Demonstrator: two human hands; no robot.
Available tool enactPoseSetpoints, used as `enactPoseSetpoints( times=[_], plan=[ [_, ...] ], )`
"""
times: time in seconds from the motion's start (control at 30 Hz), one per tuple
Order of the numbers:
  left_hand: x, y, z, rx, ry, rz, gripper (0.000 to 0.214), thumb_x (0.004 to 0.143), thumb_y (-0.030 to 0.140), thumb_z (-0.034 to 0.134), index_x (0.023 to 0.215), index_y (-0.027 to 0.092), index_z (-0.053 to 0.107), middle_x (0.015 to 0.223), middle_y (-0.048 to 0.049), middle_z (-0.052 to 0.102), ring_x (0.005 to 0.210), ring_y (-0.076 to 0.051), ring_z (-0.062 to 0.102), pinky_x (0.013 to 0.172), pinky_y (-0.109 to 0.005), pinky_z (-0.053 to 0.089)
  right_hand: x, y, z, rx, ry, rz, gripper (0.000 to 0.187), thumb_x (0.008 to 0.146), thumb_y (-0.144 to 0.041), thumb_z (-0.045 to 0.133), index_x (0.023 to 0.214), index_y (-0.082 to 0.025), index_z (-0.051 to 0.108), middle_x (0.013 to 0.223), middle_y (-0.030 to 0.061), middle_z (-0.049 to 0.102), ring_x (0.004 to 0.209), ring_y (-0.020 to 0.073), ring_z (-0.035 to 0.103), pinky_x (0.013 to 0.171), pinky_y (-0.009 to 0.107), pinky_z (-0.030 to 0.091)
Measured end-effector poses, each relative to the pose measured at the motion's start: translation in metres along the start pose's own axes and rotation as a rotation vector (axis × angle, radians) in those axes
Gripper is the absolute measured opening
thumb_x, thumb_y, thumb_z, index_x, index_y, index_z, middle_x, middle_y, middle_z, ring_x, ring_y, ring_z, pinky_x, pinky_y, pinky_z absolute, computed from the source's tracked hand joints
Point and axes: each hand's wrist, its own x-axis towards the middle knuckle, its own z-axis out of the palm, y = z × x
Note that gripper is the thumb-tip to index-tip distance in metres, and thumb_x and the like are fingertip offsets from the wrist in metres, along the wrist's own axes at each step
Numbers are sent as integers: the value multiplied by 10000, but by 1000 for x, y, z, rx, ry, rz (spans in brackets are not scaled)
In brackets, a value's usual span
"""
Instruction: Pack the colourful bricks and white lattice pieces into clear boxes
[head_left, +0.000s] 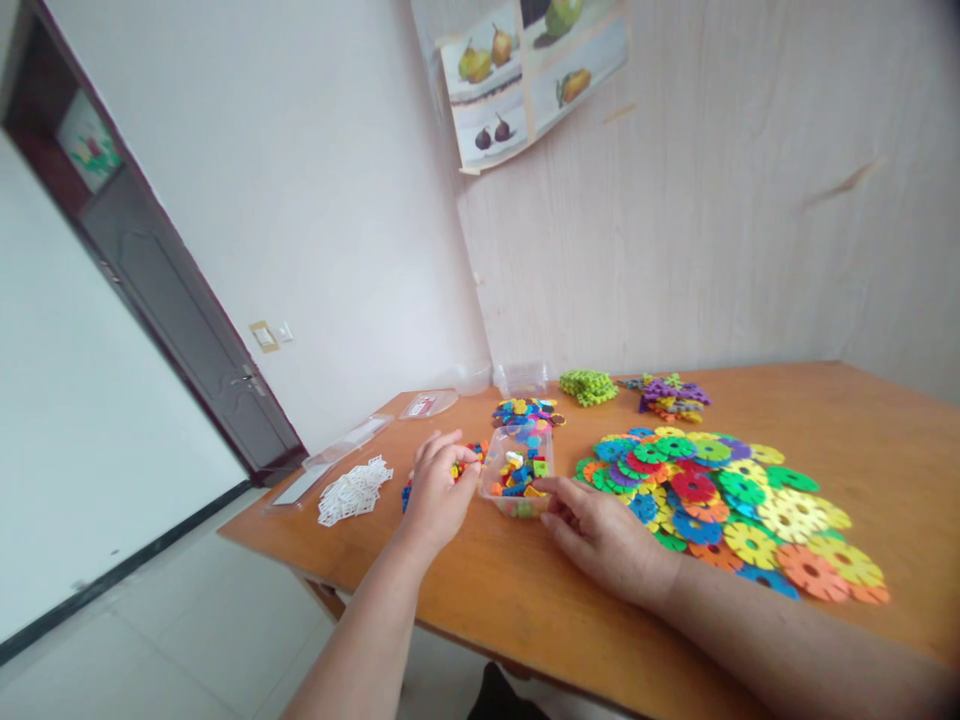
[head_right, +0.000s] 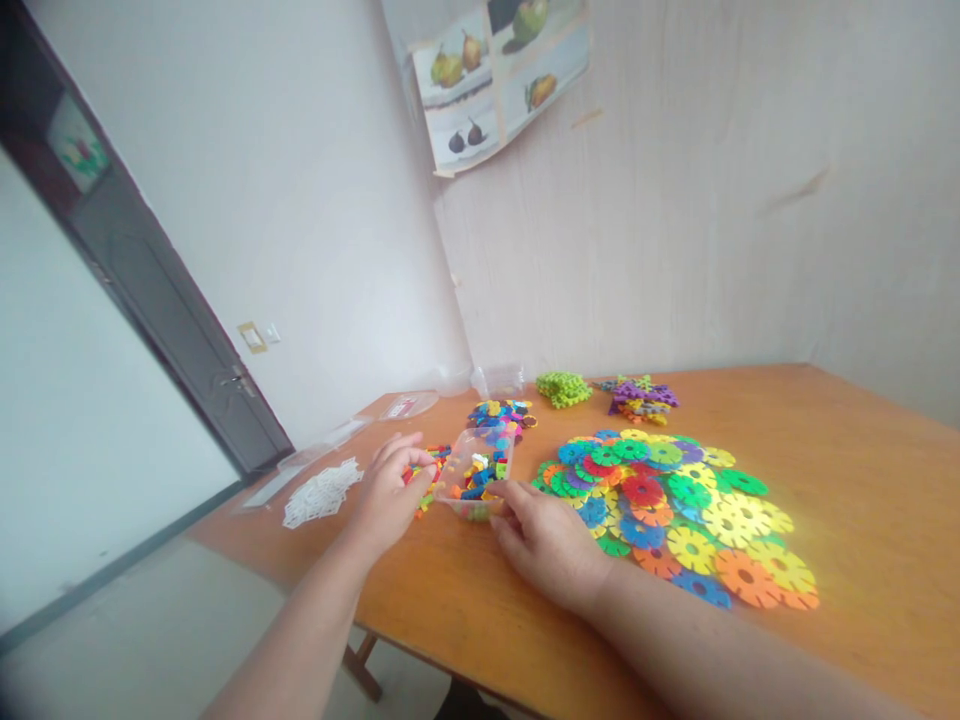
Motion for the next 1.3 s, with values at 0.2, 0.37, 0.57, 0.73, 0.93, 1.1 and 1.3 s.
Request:
enactPoseSetpoints(
  times=[0.2,0.37,0.57,0.73,0.93,1.1,1.3],
  plan=[
    [9,16,8,-48,-25,42,232,929,301,502,1069,258,682,1380,-36,560,1403,-239,360,1155,-468,324,-1,1,1,2,8,-10,373,919,-271,482,1282,-235,560,955,47,686,793,179,654,711,280,488],
    [0,-6,-6,26,-75,15,225,911,254,494,994,268,703,1363,-26,578,1377,-247,393,1144,-492,327,-2,0,1,-3,6,-10,381,919,-269,487,1293,-240,555,966,48,689,806,179,656,723,277,486],
    [-23,-33,-28,230,-184,81,193,850,196,546,910,281,709,1385,-6,562,1423,-294,297,1146,-545,290,-1,0,0,-1,1,-5,383,917,-268,490,1294,-243,553,978,49,690,804,178,654,705,269,479],
    [-35,-37,-27,333,-240,134,176,797,157,577,868,270,692,1403,-18,547,1449,-341,251,1173,-615,164,-1,0,1,-1,-5,2,365,928,-278,475,1283,-249,558,989,42,690,805,179,653,696,273,474],
    [-38,-31,-24,395,-261,142,119,813,205,596,874,265,678,1447,-30,511,1474,-357,198,1174,-639,115,-1,1,1,-6,-8,2,356,934,-298,474,1275,-242,559,976,41,685,814,182,649,693,277,471],
    [-38,-28,-22,364,-267,139,53,821,230,613,842,259,653,1445,-19,519,1471,-343,210,1173,-634,124,-1,-1,0,-4,-18,1,361,934,-296,472,1281,-239,555,986,45,682,817,182,647,693,277,474],
    [-37,-30,-19,355,-279,142,55,823,238,620,845,266,661,1451,-7,515,1459,-348,225,1159,-650,121,-1,-3,-1,-2,-19,5,367,931,-280,468,1284,-233,558,988,51,681,800,177,643,698,277,475]
  ],
)
